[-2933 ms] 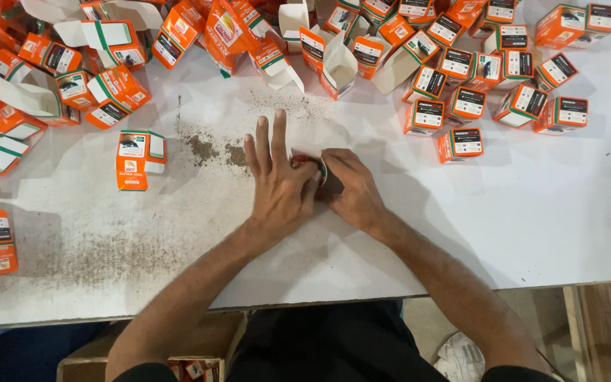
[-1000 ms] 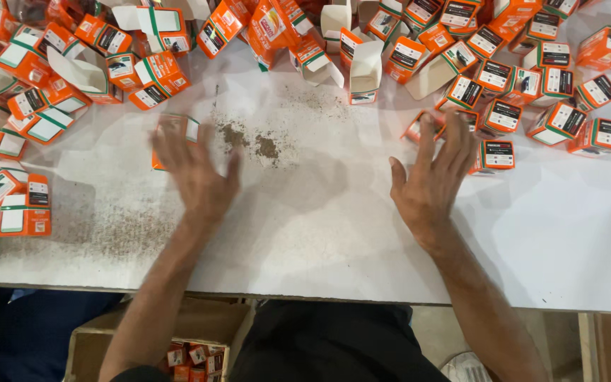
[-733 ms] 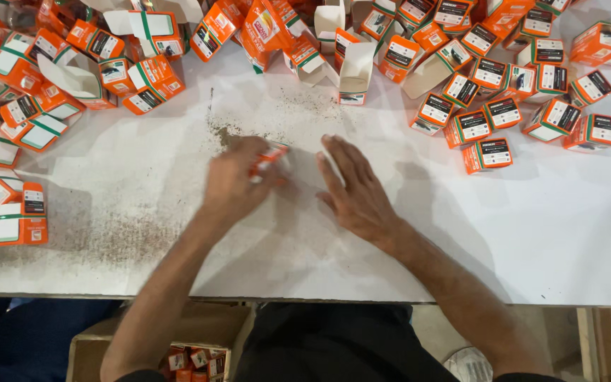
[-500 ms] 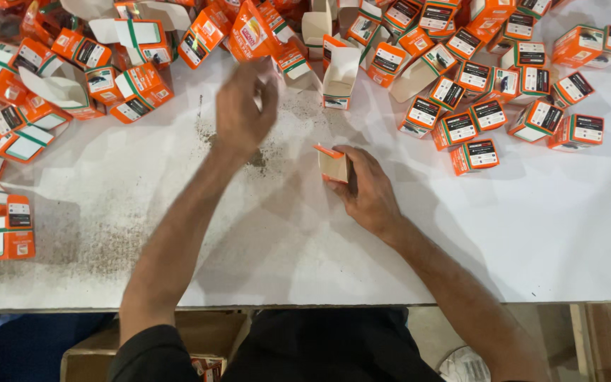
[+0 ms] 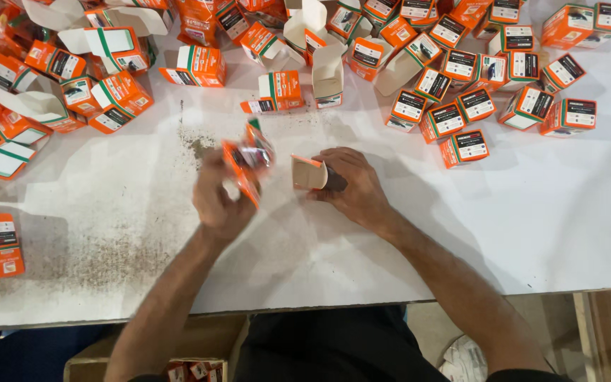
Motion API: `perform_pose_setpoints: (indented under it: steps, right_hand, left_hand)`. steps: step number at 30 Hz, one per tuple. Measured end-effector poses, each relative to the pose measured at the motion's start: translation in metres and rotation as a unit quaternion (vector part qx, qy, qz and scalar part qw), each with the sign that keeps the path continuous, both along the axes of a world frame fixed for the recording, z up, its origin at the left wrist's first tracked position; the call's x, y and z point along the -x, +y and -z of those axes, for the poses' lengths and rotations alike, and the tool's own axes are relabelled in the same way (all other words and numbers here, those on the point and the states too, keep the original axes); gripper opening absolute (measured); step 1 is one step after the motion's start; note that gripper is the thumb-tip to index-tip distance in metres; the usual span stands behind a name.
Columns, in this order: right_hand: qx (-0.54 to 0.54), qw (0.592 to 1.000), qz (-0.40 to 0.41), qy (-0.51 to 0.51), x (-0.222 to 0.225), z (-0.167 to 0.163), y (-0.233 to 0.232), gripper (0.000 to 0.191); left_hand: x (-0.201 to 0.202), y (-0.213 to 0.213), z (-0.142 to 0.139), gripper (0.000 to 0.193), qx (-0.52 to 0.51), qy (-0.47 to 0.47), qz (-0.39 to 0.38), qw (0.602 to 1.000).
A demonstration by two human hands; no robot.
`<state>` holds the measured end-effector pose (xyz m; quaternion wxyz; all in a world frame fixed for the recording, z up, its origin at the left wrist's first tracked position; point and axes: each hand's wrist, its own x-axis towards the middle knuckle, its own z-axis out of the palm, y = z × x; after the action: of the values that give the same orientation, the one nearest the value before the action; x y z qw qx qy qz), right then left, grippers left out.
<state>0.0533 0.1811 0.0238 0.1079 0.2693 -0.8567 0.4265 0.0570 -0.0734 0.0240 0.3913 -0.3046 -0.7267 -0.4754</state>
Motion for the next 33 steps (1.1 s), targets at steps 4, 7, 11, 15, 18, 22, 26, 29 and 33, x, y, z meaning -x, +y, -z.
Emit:
perform_pose_setpoints:
  steps: [4, 7, 11, 15, 18, 22, 26, 29, 33]
  right_hand:
    - [-0.016, 1.0, -0.018, 0.004, 0.001, 0.007, -0.002, 0.059]
    - [-0.01, 0.999, -0.024, 0.028, 0.0, 0.01, 0.003, 0.059]
    - [-0.025, 0.999, -0.017, 0.023, -0.002, 0.014, 0.003, 0.064]
    - [-0.034, 0.999, -0.005, 0.039, -0.005, 0.014, 0.0, 0.06]
    - [-0.038, 0.999, -0.007, 0.028, -0.007, 0.01, -0.002, 0.062]
    - [-0.045, 0.999, 0.005, 0.023, -0.009, 0.005, -0.003, 0.065]
    - [-0.017, 0.999, 0.027, 0.002, -0.016, 0.008, -0.006, 0.075]
    - [0.034, 0.996, 0.05, -0.068, -0.022, 0.009, -0.009, 0.073]
    - [-0.017, 0.999, 0.039, 0.027, -0.024, 0.005, -0.011, 0.065]
  left_hand:
    - [-0.02, 0.017, -0.001, 0.039, 0.182, 0.142, 0.048, 0.972]
    - [-0.011, 0.025, 0.003, 0.034, 0.283, 0.134, -0.024, 0.949]
    - [-0.012, 0.031, 0.001, 0.035, 0.307, 0.038, -0.053, 0.949]
    - [-0.015, 0.045, -0.009, 0.022, 0.225, -0.047, -0.048, 0.972]
    - [-0.01, 0.057, -0.014, 0.011, 0.266, -0.141, -0.1, 0.948]
    - [-0.005, 0.062, -0.01, 0.028, 0.099, -0.264, -0.064, 0.957]
    - [0.004, 0.058, 0.009, 0.034, -0.103, -0.463, 0.075, 0.877]
    - [0.013, 0.061, 0.024, 0.015, -0.099, -0.491, 0.085, 0.861]
    - [0.016, 0.064, 0.029, 0.013, -0.062, -0.463, 0.064, 0.882]
